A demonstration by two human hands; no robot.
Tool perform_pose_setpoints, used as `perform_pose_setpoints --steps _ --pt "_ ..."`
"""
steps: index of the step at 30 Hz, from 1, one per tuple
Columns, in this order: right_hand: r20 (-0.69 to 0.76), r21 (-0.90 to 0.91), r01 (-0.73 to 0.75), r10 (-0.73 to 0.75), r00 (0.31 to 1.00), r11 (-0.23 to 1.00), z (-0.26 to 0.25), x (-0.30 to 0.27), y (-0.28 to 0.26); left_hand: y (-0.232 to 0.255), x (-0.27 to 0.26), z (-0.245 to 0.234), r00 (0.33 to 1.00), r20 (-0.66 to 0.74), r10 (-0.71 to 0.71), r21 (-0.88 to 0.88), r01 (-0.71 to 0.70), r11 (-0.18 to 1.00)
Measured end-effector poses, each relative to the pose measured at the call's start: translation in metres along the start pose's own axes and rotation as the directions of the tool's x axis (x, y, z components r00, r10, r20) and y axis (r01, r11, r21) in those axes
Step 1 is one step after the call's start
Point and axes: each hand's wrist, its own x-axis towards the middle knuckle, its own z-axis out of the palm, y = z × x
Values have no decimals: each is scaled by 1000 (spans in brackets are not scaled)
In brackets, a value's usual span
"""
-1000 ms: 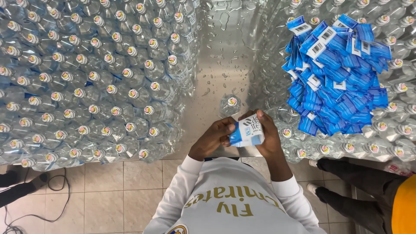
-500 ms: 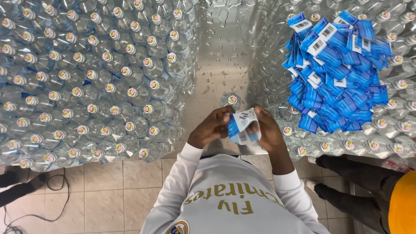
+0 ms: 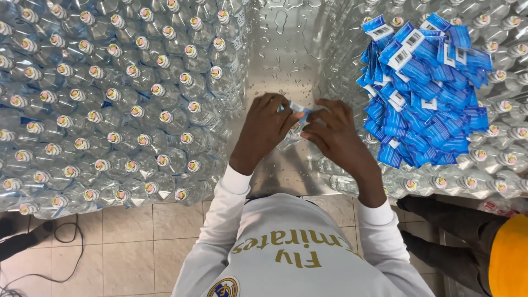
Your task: Manually applying adhesive labels to plastic water bottles and stacking them on a table.
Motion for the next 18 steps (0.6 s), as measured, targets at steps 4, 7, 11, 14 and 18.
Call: perform_pose_setpoints --steps 4,7,11,14,18 --pt "86 -47 -40 44 995 998 19 -10 -8 -11 -23 35 990 124 -71 -31 76 997" --pt "93 -64 -66 72 993 996 35 -23 -5 -6 -28 37 962 205 -180 -275 233 933" --pt "54 -28 -95 97 994 995 62 -44 -4 13 -34 25 928 214 -306 -585 373 720" --pt "-21 -9 -131 131 991 991 68 -51 -12 22 -35 21 908 226 -353 -650 411 640" --pt "-226 32 -187 189 955 982 67 -47 -15 33 -32 11 872 295 -389 -686 477 549"
